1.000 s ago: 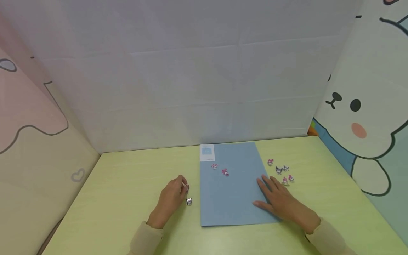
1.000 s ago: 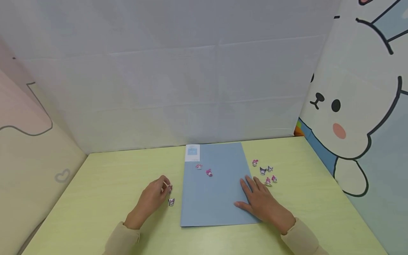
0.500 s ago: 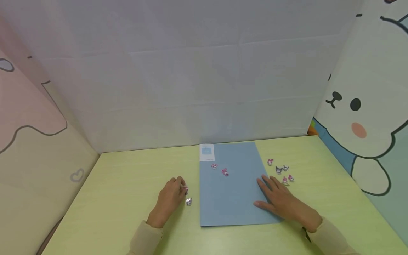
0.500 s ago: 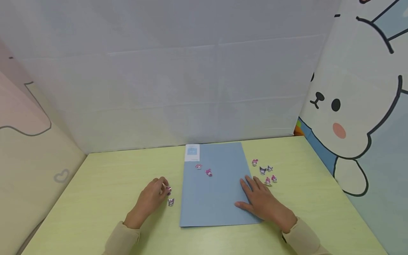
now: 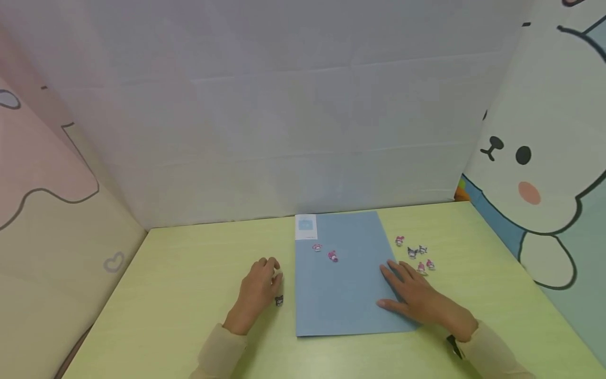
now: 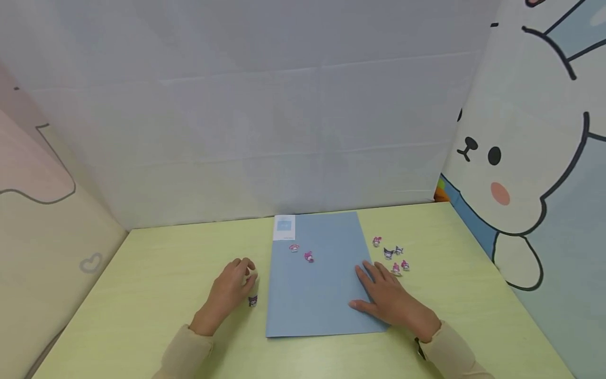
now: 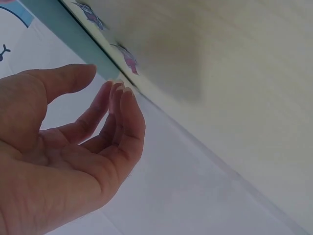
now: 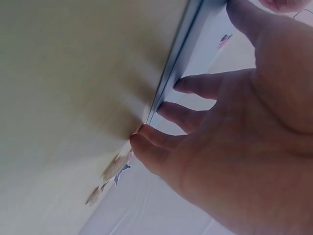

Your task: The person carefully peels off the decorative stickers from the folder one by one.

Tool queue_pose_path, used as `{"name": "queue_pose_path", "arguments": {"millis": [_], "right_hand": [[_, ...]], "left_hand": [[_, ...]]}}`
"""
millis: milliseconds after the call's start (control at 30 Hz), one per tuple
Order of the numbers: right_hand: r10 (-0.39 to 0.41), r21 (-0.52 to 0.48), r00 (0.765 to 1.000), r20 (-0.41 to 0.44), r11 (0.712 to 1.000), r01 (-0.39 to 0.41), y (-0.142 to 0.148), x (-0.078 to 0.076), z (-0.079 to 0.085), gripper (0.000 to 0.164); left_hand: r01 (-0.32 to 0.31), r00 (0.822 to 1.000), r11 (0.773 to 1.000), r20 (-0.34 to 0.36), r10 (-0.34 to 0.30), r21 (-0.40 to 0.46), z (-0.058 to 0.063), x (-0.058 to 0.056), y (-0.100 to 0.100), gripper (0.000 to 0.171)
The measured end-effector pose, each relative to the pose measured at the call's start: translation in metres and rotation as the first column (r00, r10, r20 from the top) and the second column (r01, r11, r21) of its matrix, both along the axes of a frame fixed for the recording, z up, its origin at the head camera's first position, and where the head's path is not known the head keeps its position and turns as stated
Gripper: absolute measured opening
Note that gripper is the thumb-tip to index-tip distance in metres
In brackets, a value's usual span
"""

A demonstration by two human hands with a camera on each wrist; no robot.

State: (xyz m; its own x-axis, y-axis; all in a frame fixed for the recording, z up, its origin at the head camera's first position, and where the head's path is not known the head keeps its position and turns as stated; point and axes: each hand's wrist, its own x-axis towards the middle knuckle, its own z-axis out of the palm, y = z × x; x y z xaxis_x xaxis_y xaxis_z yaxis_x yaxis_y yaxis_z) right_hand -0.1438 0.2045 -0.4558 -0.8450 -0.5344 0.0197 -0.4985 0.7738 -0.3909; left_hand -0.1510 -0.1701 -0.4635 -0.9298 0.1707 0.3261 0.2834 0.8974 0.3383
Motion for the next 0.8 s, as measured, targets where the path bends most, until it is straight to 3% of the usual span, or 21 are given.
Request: {"name": "queue_pose_path", "arguments": {"millis": [567,800], "right_hand": [[0.018,-0.043,1.0,0.02,0.999,-0.017,0.003,-0.001,0.0,0.079],[0.016,-0.026,1.0,0.026,1.0,-0.015,0.001,0.0,0.003,0.078]], "left_hand": [[0.066,0.991,0.998,-0.118,-0.063,0.021,0.002,-0.022,0.037,0.009],[0.078,0.99,0.996,-0.119,-0.073,0.045,0.004,-0.027,0.05,0.01]]}}
